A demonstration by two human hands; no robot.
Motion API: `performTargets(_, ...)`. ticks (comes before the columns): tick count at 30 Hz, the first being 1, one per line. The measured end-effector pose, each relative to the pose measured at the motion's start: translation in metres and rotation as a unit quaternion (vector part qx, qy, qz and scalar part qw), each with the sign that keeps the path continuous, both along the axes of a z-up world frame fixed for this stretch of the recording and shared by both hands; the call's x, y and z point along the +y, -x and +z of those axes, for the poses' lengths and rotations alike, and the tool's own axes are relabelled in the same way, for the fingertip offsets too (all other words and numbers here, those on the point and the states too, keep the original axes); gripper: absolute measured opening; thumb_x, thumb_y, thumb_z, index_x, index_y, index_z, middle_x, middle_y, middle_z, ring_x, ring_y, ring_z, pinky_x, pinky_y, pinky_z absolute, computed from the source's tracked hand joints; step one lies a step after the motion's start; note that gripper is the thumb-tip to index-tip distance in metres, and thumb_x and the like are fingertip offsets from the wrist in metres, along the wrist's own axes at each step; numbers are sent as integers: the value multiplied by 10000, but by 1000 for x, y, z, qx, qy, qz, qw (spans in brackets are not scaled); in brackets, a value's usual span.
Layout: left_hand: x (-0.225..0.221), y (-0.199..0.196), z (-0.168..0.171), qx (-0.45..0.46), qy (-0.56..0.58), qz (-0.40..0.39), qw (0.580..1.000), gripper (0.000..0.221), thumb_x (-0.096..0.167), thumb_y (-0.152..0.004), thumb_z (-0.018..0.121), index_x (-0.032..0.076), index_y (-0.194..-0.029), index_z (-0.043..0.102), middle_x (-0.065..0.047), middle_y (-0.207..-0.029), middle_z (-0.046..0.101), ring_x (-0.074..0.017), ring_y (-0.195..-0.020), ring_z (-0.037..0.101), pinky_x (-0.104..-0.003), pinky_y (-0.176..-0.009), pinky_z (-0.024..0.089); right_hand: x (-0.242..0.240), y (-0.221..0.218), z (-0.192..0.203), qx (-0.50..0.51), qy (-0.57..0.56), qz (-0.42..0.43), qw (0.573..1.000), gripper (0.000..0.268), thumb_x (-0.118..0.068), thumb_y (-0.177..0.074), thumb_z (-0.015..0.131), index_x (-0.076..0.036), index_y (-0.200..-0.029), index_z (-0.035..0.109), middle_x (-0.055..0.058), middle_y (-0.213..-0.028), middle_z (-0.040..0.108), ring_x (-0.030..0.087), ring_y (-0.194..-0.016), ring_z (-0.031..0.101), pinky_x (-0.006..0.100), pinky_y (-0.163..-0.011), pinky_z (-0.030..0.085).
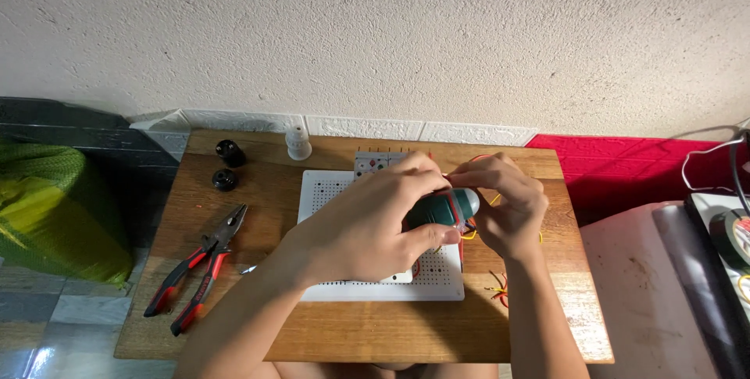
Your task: Tightening screws on a terminal block and connecting wires to assemble an electrical circuit on a workbench.
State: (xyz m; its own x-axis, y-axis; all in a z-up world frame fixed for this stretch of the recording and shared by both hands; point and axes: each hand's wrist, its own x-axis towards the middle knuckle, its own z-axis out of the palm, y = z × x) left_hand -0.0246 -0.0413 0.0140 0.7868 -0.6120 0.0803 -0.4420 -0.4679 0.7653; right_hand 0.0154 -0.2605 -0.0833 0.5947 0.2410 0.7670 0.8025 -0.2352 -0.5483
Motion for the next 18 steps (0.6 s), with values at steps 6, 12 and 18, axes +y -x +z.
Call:
performTargets(6,2,0,-7,-55,3,18,998,363,334,-897,707,47,-1114,659,-95,-1325,532,-347,-974,666,-435,-804,472,3,5,5,-2,53,-12,998,86,43,-937,660,-17,-944,721,120,-949,738,220,-849,640,317,-793,474)
performTargets(12,-1,-10,-15,-20,-53,3,998,300,351,-921,714,76,-1034,671,-73,-986,635,-301,-864,683,-414,-764,478,7,1,-8,-25,27,1,999,117,73,-890,629,-5,-925,708,154,-950,741,231,-796,636,340,-776,488)
performTargets(18,4,-11,-14,-13,-75,16,997,290,376,-913,726,97,-930,649,-61,-904,617,-300,-823,668,-408,-735,468,15,4,-14,-25,14,-12,1000,217,156,-860,580,-16,-907,704,157,-964,753,217,-781,625,324,-758,478)
